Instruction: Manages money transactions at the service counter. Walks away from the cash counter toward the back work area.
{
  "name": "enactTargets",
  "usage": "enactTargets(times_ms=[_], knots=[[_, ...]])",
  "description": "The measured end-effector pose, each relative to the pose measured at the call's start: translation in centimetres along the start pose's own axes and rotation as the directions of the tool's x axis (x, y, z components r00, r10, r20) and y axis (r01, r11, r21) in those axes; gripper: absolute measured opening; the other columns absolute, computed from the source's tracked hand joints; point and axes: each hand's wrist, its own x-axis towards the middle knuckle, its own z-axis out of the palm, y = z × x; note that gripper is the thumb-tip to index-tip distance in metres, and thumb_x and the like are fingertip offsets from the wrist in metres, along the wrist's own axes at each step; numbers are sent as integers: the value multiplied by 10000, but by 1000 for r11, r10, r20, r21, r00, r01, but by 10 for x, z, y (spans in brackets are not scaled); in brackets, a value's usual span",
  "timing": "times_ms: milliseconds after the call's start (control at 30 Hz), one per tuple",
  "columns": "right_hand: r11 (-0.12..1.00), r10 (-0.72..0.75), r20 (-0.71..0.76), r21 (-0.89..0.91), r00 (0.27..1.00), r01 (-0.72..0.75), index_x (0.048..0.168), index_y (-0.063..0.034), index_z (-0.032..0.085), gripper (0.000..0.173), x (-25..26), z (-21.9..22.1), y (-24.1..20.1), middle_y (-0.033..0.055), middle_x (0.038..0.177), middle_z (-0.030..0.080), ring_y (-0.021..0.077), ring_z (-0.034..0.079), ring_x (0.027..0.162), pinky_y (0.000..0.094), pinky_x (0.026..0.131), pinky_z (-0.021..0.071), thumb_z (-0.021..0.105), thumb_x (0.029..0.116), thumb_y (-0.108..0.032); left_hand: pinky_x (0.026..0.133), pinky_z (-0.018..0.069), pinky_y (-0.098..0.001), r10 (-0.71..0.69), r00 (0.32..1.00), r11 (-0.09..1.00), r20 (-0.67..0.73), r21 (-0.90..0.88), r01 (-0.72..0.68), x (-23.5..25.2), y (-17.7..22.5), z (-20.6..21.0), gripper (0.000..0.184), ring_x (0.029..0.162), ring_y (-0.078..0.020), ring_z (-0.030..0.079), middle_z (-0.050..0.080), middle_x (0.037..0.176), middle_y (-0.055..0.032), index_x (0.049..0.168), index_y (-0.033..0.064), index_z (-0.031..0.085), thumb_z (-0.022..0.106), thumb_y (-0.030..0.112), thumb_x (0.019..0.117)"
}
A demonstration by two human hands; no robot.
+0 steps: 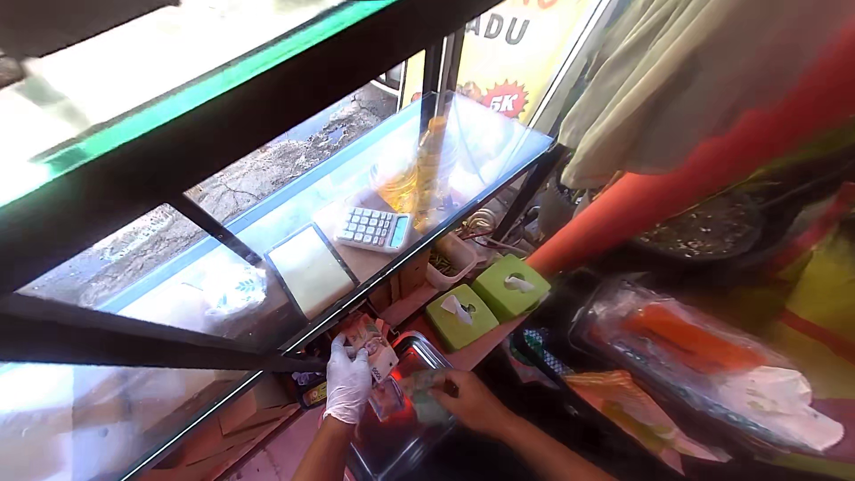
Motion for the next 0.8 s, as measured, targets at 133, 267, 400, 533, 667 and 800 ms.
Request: enactTargets(times_ms=[133,267,400,533,667,800], knots=[[1000,14,62,11,998,-14,1123,-73,715,317,1,-5,4,45,971,732,118,702,899,345,878,578,682,969,-348,940,562,-536,-175,984,946,-28,-282,160,9,3,6,616,1155,-336,651,641,1292,-216,1495,7,438,705,218,980],[999,-39,91,32,995,37,1087,-78,708,308,4,-17,4,41,960,721,118,695,887,342,861,580,671,975,-362,1176,414,-445,155,987,984,-33,-86,-157,-18,9,3,673,1435,-286,459,461,1542,-217,1554,-27,338,591,265,1003],[997,-81,130,1,988,81,1092,-62,710,317,7,-26,4,77,979,715,161,692,909,375,878,570,644,992,-356,1202,353,-528,533,832,615,156,604,-507,-26,-5,17,922,1379,-311,535,573,1472,-169,1548,32,433,551,676,899],[993,-110,165,-20,980,115,1144,-78,720,306,13,-34,4,86,1070,719,173,690,978,383,931,560,623,1001,-329,1225,274,-549,265,937,429,228,842,-326,11,11,27,1191,1409,-285,501,540,1514,-138,1602,54,336,324,933,798],[986,-154,182,-31,971,162,1083,-88,723,276,19,-39,5,65,1024,715,158,686,945,373,895,565,631,996,-332,1189,366,-480,152,978,456,140,868,-195,25,27,21,1068,1445,-283,458,467,1579,-122,1560,80,436,444,849,818],[979,-177,211,-63,961,195,1105,-97,725,288,29,-44,5,68,1026,716,165,683,943,374,894,561,618,1004,-344,1112,459,-503,363,932,632,-7,737,-240,-13,28,12,816,1302,-316,594,626,1390,-179,1455,31,557,660,594,874]])
